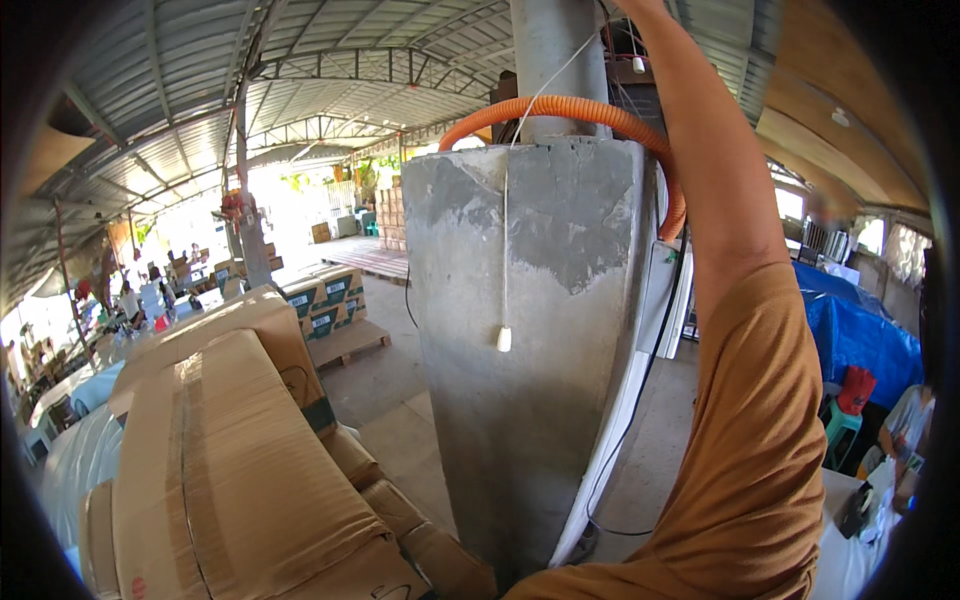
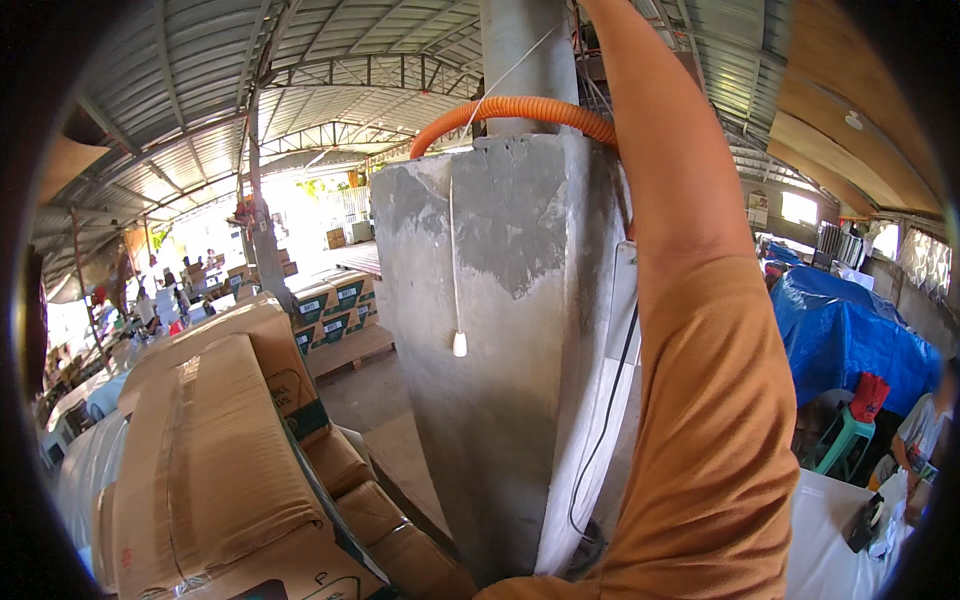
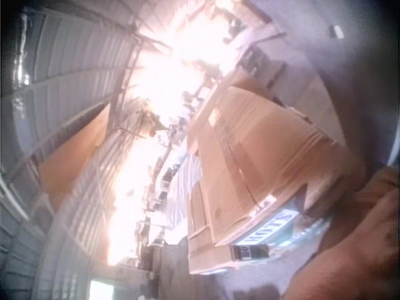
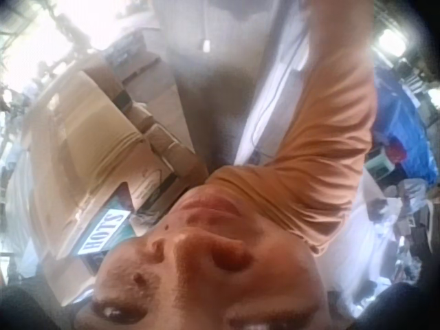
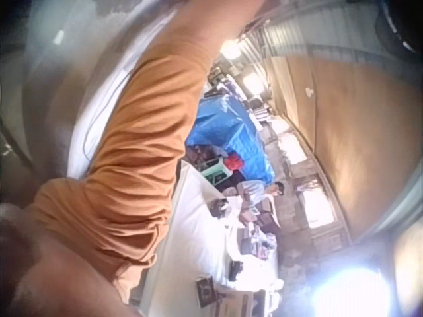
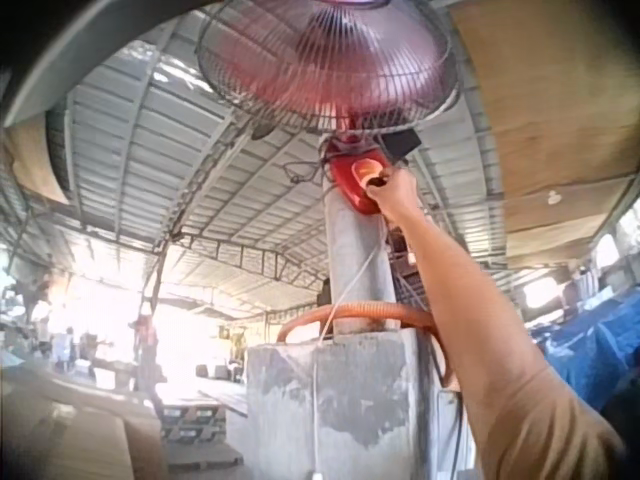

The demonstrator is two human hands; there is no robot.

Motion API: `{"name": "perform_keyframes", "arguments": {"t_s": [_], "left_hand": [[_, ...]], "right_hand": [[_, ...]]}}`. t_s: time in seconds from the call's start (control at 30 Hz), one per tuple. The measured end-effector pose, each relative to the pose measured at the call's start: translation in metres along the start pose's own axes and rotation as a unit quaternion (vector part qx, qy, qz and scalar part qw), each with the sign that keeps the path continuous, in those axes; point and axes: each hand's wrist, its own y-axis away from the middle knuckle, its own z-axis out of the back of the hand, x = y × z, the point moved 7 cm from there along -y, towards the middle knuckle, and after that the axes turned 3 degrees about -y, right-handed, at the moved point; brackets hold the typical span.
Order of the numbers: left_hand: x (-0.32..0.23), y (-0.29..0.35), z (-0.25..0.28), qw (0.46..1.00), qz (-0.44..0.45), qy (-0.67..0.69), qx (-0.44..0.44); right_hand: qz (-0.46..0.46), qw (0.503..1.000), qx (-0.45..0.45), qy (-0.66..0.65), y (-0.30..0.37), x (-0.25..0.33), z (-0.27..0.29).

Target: The person assembles sets of notebooks with different sports-themed covers, stacks them together, and places them into clear plastic bags.

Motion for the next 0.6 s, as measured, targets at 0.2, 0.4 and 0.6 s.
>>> {"name": "perform_keyframes", "arguments": {"t_s": [0.2,0.4,0.6], "left_hand": [[-0.003,0.025,0.019,0.998,-0.038,0.023,-0.032],[0.078,0.160,0.070,0.995,-0.030,0.028,-0.095],[0.264,0.446,0.129,0.947,0.280,-0.046,-0.150]], "right_hand": [[0.065,0.997,0.029,-0.016,-0.012,-0.001,0.000],[0.088,0.996,0.010,0.020,0.026,0.063,0.034],[0.156,0.956,0.118,-0.219,0.136,0.232,0.091]]}}
